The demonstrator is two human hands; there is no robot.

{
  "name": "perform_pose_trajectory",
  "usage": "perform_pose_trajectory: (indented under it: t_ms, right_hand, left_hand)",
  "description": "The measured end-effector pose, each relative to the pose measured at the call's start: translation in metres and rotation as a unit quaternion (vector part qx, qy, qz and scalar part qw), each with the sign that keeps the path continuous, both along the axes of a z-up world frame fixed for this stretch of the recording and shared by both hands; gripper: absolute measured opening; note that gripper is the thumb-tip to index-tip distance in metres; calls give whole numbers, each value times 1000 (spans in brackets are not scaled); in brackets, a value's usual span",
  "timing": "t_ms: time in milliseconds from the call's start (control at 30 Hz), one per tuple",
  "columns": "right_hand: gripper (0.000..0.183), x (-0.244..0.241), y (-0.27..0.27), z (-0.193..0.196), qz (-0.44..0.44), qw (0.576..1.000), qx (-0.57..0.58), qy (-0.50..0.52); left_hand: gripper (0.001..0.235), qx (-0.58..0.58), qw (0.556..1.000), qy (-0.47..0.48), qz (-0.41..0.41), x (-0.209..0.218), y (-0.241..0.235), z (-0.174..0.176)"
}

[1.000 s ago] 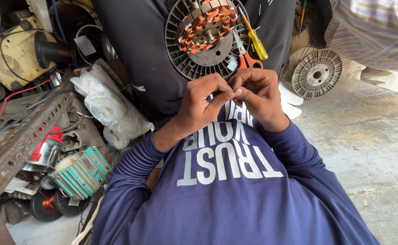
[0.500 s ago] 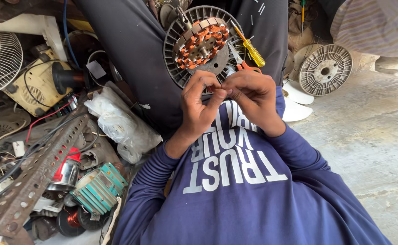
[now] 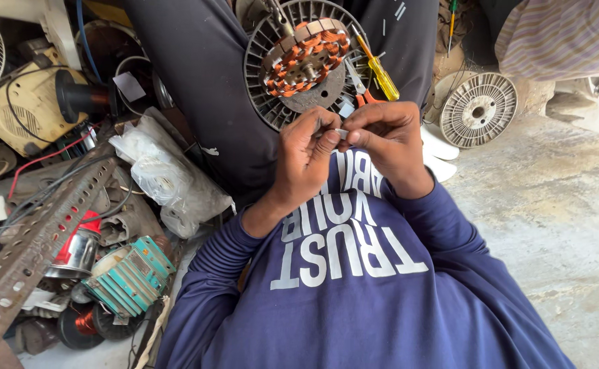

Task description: The person sits on the floor and works on a motor rotor resting on their lap. They insert small white insulating spacers between copper windings, trim excess material with scissors, and use a screwdriver to adjust and secure the components.

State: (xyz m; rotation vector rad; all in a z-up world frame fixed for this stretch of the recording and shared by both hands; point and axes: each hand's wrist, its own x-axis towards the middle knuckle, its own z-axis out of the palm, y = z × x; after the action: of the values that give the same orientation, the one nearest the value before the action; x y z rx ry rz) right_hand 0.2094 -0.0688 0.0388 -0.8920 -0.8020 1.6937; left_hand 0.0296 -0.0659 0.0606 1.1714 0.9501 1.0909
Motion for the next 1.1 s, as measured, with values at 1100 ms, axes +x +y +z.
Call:
perform_pose_trajectory:
  t_ms: [1100]
  right_hand:
    - [7,-7,76,26,-17,915,226,-333]
  left_hand:
    - [23,365,834,359,204,-29,39,-50]
